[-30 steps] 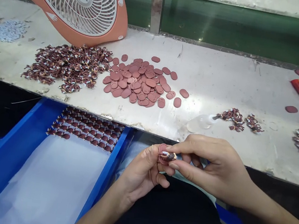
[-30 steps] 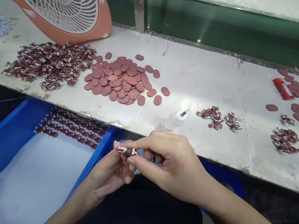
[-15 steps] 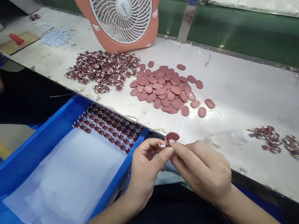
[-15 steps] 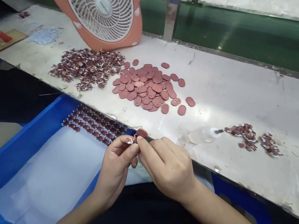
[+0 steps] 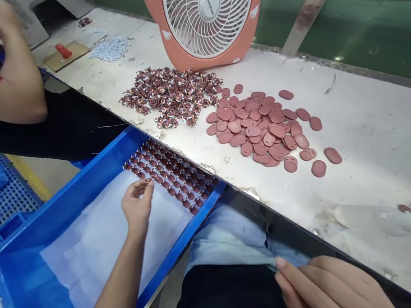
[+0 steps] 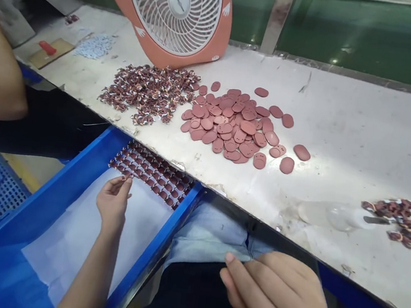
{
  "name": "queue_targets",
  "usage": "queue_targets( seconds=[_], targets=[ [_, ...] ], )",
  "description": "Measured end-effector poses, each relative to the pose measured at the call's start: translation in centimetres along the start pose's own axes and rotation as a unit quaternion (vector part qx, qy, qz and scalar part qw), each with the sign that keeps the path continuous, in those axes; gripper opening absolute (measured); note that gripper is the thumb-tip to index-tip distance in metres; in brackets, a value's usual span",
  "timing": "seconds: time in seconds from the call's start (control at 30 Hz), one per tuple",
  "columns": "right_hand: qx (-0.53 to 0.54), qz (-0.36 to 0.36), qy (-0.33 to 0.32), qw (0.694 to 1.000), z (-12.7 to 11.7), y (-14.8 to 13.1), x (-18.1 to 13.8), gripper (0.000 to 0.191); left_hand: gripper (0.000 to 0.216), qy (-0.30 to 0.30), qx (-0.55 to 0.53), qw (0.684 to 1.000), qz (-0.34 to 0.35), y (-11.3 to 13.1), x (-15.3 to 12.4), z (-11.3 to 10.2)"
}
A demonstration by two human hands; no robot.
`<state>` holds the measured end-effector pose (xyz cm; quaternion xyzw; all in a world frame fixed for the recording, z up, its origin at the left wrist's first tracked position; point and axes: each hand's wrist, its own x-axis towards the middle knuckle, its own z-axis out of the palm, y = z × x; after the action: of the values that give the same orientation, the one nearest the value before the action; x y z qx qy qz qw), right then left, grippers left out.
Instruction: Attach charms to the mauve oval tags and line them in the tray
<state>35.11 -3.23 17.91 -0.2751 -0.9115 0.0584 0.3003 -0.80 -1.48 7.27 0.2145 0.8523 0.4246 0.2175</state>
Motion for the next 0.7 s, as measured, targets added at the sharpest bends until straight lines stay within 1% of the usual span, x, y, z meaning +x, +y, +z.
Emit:
queue_targets(
  seconds=[0.03, 0.1, 0.17, 0.23, 0.33, 0.47, 0.7],
  targets=[
    [-0.004, 0.006, 0.001, 1.0, 0.0, 0.4, -0.3, 0.019, 0.026, 0.012, 0.045, 0.999, 0.008, -1.1, 1.8, -0.5],
    [-0.012, 0.033, 0.016, 0.999, 0.2, 0.9, -0.6, 0.02, 0.022, 0.013, 0.133, 0.991, 0.014, -2.9, 4.7, -1.2],
    [-0.013, 0.047, 0.031, 0.998, 0.4, 1.0, -0.7, 0.019, 0.026, 0.0, 0.207, 0.978, 0.019, -4.0, 6.6, -1.6],
    [-0.012, 0.051, 0.041, 0.998, 0.6, 1.1, -0.7, 0.018, 0.031, -0.015, 0.263, 0.964, 0.027, -4.8, 7.8, -1.8],
    [-0.017, 0.047, 0.043, 0.998, 0.6, 1.2, -0.7, 0.019, 0.034, -0.032, 0.316, 0.947, 0.043, -5.4, 8.9, -1.6],
    [-0.023, 0.054, 0.05, 0.997, 0.8, 1.4, -0.7, 0.019, 0.036, -0.045, 0.354, 0.932, 0.059, -5.7, 9.7, -1.2],
    [-0.023, 0.047, 0.053, 0.997, 0.8, 1.8, -0.5, 0.021, 0.036, -0.049, 0.378, 0.923, 0.056, -5.9, 10.1, -0.5]
  ],
)
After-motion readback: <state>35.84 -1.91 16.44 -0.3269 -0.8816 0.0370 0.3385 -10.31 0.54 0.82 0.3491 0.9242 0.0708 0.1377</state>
